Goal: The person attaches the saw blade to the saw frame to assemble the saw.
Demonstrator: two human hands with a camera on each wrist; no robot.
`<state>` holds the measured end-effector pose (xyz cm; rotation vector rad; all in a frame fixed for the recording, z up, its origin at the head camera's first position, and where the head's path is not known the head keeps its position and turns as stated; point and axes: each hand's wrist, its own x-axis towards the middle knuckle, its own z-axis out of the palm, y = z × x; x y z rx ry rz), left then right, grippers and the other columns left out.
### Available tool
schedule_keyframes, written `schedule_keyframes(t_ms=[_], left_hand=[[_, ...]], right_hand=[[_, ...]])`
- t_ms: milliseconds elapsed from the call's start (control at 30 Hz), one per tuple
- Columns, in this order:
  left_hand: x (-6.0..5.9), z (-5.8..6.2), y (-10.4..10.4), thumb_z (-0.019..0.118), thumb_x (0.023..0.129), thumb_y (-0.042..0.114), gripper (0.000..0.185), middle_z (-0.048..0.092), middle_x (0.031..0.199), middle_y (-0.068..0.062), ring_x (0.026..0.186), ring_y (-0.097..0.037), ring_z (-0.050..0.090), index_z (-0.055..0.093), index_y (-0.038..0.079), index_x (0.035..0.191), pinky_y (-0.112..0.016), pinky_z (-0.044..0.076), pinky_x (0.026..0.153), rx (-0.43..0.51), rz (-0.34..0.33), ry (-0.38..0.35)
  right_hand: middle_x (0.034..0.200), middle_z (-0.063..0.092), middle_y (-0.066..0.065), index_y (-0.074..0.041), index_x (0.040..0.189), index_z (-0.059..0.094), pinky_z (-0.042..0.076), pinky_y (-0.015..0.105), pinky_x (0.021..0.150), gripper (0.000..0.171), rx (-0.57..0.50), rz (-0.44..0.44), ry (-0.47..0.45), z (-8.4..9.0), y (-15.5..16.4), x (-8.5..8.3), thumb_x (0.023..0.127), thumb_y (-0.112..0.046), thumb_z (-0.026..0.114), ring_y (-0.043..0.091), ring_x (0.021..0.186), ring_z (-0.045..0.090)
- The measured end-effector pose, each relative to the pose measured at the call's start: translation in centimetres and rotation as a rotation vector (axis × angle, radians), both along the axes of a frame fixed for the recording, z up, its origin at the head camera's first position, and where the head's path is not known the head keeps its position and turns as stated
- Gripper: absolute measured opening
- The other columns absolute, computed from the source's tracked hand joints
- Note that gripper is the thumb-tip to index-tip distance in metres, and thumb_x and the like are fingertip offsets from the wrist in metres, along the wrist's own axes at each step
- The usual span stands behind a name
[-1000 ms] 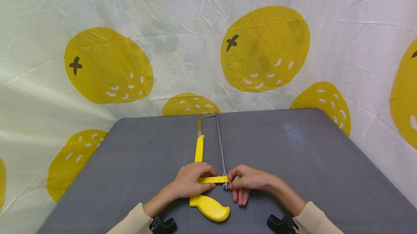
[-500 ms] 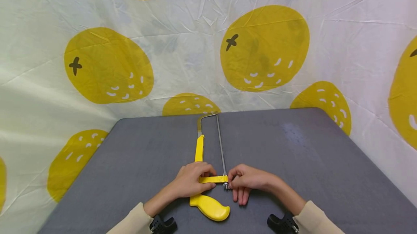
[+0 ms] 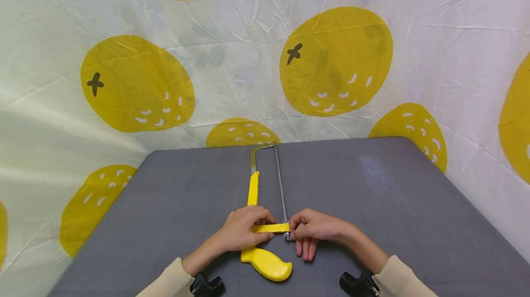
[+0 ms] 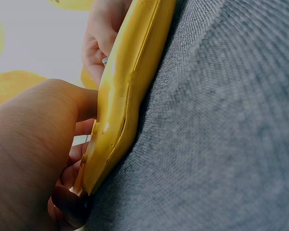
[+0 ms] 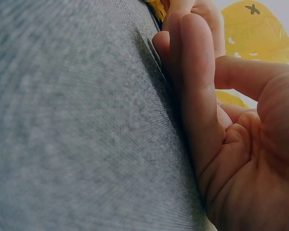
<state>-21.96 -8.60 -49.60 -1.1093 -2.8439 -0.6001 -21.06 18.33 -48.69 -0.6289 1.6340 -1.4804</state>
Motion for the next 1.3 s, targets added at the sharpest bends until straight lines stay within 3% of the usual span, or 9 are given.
schedule_keyframes(t_ms=[1300], left_hand=[[0.00, -0.19, -0.19, 0.074, 0.092, 0.049, 0.018, 0.057, 0.083, 0.019, 0.071, 0.003, 0.048, 0.072, 0.040, 0.107, -0.021, 0.038, 0.055, 0.007, 0.001, 0.007]], right_hand=[[0.078, 0.072, 0.012, 0.006, 0.104, 0.056, 0.059, 0.030, 0.054, 0.011, 0.009, -0.017, 0.008, 0.01, -0.11, 0.19, 0.100, -0.004, 0.053, 0.011, 0.058, 0.072]])
